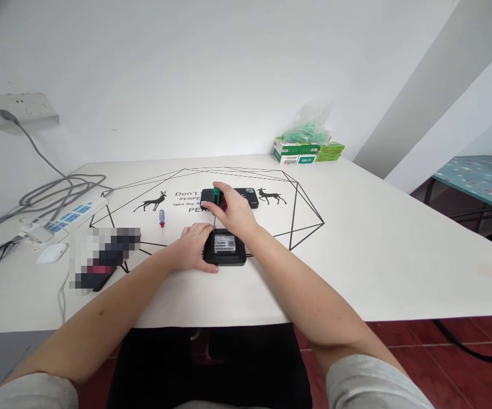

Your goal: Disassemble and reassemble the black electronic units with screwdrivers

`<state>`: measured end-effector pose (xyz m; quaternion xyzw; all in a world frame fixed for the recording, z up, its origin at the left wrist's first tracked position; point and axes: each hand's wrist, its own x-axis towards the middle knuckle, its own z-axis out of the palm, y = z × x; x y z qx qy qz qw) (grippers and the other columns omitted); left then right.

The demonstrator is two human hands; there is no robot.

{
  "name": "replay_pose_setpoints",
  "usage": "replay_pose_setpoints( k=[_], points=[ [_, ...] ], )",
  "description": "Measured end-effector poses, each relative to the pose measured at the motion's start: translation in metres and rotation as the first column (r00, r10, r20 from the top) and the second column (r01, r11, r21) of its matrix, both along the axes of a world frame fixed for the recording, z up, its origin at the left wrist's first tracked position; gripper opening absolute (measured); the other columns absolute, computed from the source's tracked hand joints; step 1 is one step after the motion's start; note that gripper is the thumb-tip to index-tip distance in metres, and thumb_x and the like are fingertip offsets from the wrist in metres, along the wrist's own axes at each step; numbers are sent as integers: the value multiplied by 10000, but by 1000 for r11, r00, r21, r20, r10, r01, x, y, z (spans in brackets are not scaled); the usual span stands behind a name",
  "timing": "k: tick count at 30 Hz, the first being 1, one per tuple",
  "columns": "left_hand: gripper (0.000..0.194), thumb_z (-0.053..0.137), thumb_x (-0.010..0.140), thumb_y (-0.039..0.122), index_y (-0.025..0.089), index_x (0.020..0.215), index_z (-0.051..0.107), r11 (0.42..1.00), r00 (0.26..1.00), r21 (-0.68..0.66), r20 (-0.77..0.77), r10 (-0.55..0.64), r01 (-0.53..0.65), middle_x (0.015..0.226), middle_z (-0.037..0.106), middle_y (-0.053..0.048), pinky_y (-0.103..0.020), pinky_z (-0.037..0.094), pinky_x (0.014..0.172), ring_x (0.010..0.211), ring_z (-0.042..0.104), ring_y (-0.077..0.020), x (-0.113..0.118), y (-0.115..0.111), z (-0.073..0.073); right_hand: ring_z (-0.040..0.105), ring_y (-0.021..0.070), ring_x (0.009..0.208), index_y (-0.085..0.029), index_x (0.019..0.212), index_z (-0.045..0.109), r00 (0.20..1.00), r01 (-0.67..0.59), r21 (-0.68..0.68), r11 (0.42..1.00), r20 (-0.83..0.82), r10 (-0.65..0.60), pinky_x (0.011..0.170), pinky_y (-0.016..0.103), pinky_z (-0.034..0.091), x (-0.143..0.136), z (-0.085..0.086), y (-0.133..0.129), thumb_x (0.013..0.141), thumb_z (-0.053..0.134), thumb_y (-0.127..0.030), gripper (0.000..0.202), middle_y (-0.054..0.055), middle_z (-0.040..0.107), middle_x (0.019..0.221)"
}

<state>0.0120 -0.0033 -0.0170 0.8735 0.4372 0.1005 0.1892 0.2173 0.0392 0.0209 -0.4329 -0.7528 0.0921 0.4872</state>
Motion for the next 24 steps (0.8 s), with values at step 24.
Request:
replay_pose_setpoints(
  k=[24],
  points=[
    [1513,735,741,970,163,1806,25,985,982,-123,-128,-137,122,1862,113,-239,-663,39,1382,1725,48,-491,-12,12,1,649,194,835,-272,1102,748,914,-231,115,966,-314,256,757,394,612,-19,-5,-1,1003,739,-529,275,44,710,1007]
  ],
)
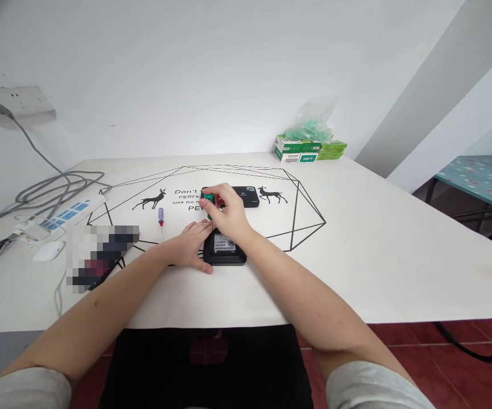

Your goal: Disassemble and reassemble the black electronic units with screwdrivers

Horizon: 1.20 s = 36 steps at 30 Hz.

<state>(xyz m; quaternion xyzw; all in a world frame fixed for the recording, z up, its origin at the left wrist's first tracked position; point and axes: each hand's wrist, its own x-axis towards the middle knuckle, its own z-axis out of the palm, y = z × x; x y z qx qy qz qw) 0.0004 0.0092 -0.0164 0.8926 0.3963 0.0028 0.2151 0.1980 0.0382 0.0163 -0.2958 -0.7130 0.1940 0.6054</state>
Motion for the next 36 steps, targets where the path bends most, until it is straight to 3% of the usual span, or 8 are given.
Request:
replay_pose_setpoints(
  k=[10,15,18,21,24,28,32,36],
  points=[
    [1510,669,760,998,98,1800,45,1000,999,-5,-48,-6,6,1868,64,-225,-614,-1,1393,1738,11,-443,2,-2,4,776,240,1068,-335,1306,661,912,-402,-250,881,-190,363,935,477,667,17,-5,8,1044,619,-667,426,54,785,1184],
    [1543,660,743,1020,80,1797,39,1000,998,-14,-61,8,-9,1865,45,-237,-606,2,1395,1737,6,-444,3,-3,4,699,250,1129,-303,1164,727,990,-143,-35,989,-21,142,1059,532,599,14,-2,4,1120,509,-530,318,79,701,1144],
    [1547,659,737,1027,87,1797,37,1000,999,-10,-49,7,-7,1865,48,-236,-609,-1,1394,1738,7,-439,3,-2,2,669,231,1050,-289,1107,751,999,3,104,995,33,-7,984,500,605,12,2,-1,1122,468,-325,286,69,633,1070],
    [1538,665,741,1020,107,1799,23,1000,999,-10,-32,3,-3,1863,54,-244,-629,8,1388,1737,4,-444,2,-2,0,682,219,1044,-278,1095,725,999,28,153,988,29,-33,947,465,607,8,5,-7,1078,453,-192,286,63,672,1078],
    [1516,693,746,994,126,1800,34,1000,1000,-4,-19,1,-1,1863,73,-245,-647,24,1384,1732,19,-466,1,-2,1,697,236,1060,-270,1075,672,999,32,102,994,25,-35,929,461,623,3,7,-12,1033,596,-278,87,69,720,1122],
    [1511,710,748,975,121,1800,42,1000,1000,6,-10,-7,7,1859,85,-258,-663,34,1378,1727,46,-484,0,0,0,725,244,984,-277,1012,624,998,63,-68,996,26,-61,931,486,650,-2,9,-7,851,869,-450,341,49,754,1060],
    [1497,698,751,982,155,1804,28,1000,1000,9,-7,-11,11,1861,89,-252,-674,44,1372,1724,41,-492,0,0,-1,799,223,1006,-285,1074,576,987,-159,-198,967,-62,150,946,468,672,-4,8,3,893,815,-475,354,51,806,1106],
    [1511,718,754,974,137,1803,23,1000,1000,7,-15,4,-4,1860,85,-257,-658,42,1378,1722,42,-501,0,0,0,829,203,1017,-284,1156,539,931,-352,-194,916,-174,321,1010,490,679,-8,1,6,981,692,-474,299,72,810,1176]
  ],
)
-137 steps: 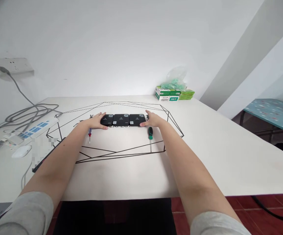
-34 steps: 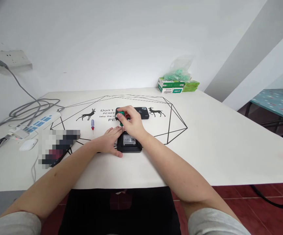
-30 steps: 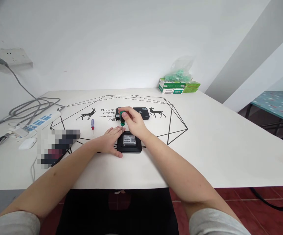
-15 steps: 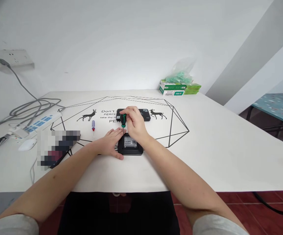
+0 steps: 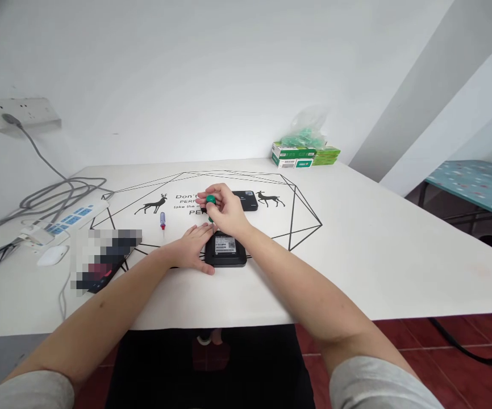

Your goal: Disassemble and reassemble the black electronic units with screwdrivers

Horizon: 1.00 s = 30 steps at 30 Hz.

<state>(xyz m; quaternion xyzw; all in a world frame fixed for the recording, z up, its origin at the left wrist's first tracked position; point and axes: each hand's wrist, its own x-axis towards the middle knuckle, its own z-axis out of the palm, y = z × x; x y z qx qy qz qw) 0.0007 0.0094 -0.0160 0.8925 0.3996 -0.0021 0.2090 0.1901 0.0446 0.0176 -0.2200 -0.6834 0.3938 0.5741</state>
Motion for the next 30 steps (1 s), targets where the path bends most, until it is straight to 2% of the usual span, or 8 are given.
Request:
replay_pose_setpoints(
  k=[3,6,9,13,16,19,23,30],
  points=[
    [1516,714,746,989,145,1805,34,1000,1000,-6,6,-11,11,1859,87,-256,-661,48,1379,1723,46,-496,0,0,0,794,235,1178,-279,1195,565,996,85,28,996,-21,-84,1077,547,649,-2,-3,-3,1052,549,-415,199,121,757,1371],
    [1516,705,736,1005,150,1805,54,1000,1000,0,21,-11,11,1855,102,-259,-671,50,1378,1724,46,-492,-1,1,-1,672,285,1368,-271,1204,649,963,224,232,947,99,-252,1168,595,572,1,-3,-10,1058,498,-325,217,143,658,1492],
    [1531,720,726,999,128,1802,66,1000,1000,-15,16,-2,3,1854,94,-265,-659,32,1385,1728,31,-481,-2,0,-1,666,281,1234,-271,1185,729,893,361,396,844,115,-436,1114,585,578,6,-4,-15,1053,463,-243,298,126,625,1283],
    [1496,695,753,991,111,1798,85,999,1000,-30,20,-9,10,1855,112,-258,-645,28,1391,1732,35,-466,-2,-1,1,678,244,1057,-289,1189,743,875,403,467,787,57,-482,941,501,628,8,-8,-19,1044,413,-143,390,87,606,1112],
    [1493,703,745,990,130,1800,91,1000,1000,-13,29,-9,10,1850,151,-260,-662,46,1383,1727,65,-481,-1,-1,2,701,261,1153,-288,1228,713,896,351,488,799,73,-438,926,494,645,7,-9,-23,1040,433,-156,361,109,677,1221],
    [1463,719,749,975,179,1805,94,1000,999,8,43,-18,17,1849,180,-242,-681,76,1372,1717,108,-499,0,-2,3,740,287,1160,-286,1236,666,891,367,393,843,113,-441,938,513,666,6,-8,-27,1024,627,-309,217,120,755,1282],
    [1470,747,743,954,189,1807,81,1000,999,-1,43,-26,26,1853,166,-239,-683,81,1368,1716,103,-506,0,-2,6,801,284,1061,-292,1199,625,877,429,212,878,133,-461,1003,537,679,1,-8,-29,892,855,-435,410,106,806,1291],
    [1478,737,757,952,168,1808,56,1000,1000,-28,16,-10,10,1866,84,-233,-655,39,1381,1729,57,-474,0,-4,9,762,276,1291,-294,1398,531,928,296,200,934,169,-331,1079,537,657,3,-10,-29,1033,566,-268,368,148,693,1512]
  ],
)
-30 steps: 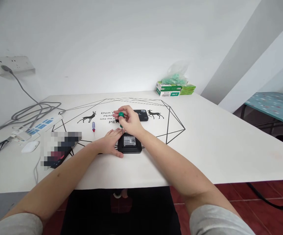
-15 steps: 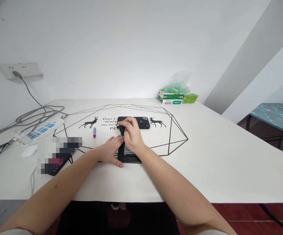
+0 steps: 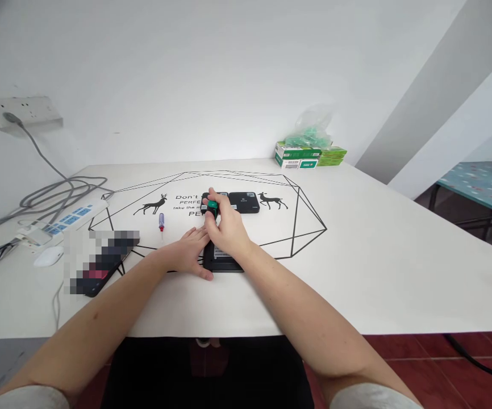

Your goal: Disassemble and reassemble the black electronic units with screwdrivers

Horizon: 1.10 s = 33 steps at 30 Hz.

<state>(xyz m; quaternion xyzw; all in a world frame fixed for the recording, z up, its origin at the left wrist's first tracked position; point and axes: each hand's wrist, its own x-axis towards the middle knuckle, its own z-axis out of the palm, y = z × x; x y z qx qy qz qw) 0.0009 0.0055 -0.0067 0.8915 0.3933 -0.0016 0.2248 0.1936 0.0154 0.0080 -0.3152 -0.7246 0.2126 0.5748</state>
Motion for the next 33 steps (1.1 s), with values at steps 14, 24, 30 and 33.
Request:
replay_pose_setpoints(
  k=[14,24,30,33],
  points=[
    [1495,718,758,952,160,1806,4,1000,1000,-3,-12,1,-1,1869,78,-221,-641,32,1390,1732,34,-464,1,3,-8,669,254,1045,-268,1241,676,967,232,286,930,37,-253,914,493,632,7,4,3,985,438,-100,388,101,606,1145],
    [1507,720,742,966,140,1804,39,1000,1000,-11,-9,3,-3,1866,86,-234,-641,34,1387,1726,37,-487,1,1,-3,763,269,994,-287,1256,562,984,174,65,983,33,-176,939,516,666,3,-1,5,982,729,-374,332,87,754,1169],
    [1496,728,749,959,152,1802,36,1000,1000,-2,-27,11,-11,1864,79,-242,-635,33,1386,1731,36,-469,2,1,-2,745,284,1275,-304,1484,513,999,6,37,999,53,-8,1104,558,622,6,-1,0,1070,483,-256,418,133,685,1472],
    [1504,712,753,969,137,1801,25,1000,998,-10,-60,13,-14,1866,54,-237,-613,23,1393,1735,21,-452,4,0,0,637,312,1389,-304,1397,633,996,59,109,992,60,-66,1140,597,577,7,0,3,1052,478,-233,385,129,625,1500]
  ],
)
